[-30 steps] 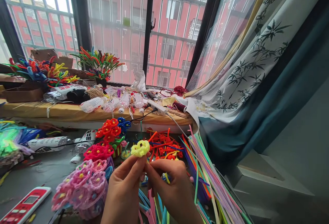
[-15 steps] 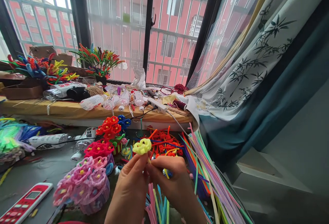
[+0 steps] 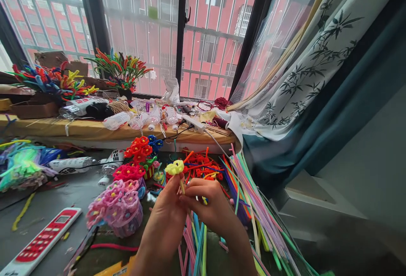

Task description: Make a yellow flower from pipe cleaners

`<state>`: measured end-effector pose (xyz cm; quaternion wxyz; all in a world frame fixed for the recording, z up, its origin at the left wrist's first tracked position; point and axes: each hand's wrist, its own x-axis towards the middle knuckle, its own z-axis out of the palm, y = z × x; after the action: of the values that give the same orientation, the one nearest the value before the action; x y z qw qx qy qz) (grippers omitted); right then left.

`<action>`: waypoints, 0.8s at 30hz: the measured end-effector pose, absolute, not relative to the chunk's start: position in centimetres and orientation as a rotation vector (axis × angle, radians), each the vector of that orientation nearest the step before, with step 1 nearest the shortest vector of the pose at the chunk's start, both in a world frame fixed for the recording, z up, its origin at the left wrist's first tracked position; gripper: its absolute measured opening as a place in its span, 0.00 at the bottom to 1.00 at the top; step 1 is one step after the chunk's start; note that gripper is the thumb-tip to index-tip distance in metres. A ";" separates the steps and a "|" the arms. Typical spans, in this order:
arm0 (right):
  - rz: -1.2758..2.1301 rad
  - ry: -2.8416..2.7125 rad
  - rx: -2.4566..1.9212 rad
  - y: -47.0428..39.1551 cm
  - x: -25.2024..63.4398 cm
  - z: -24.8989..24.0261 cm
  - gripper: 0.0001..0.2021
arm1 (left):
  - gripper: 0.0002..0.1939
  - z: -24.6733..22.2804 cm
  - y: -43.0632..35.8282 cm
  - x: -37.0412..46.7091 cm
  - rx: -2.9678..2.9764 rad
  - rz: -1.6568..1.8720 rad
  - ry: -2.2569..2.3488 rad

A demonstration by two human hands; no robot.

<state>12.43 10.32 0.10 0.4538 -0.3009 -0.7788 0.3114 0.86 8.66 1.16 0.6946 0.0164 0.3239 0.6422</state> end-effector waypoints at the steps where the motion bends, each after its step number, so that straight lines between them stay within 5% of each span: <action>1: 0.762 -1.943 -0.761 10.1 12.4 0.0 0.16 | 0.24 1.2 8.5 0.9 0.029 1.437 0.737; 12: 0.582 -1.862 -1.115 7.1 12.5 -2.6 0.09 | 0.02 -2.0 6.2 1.3 0.212 1.532 0.864; 17: 0.593 -1.854 -1.122 5.3 12.5 -3.6 0.10 | 0.11 -3.2 5.2 2.0 0.293 1.471 0.942; 24: 0.701 -1.656 -1.168 3.1 13.0 -5.9 0.13 | 0.11 -4.4 3.1 2.7 0.530 1.422 1.119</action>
<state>13.04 3.09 -5.94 0.4783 -0.4784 -0.6783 0.2869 2.65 3.10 -4.40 0.5874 0.2275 0.4803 0.6104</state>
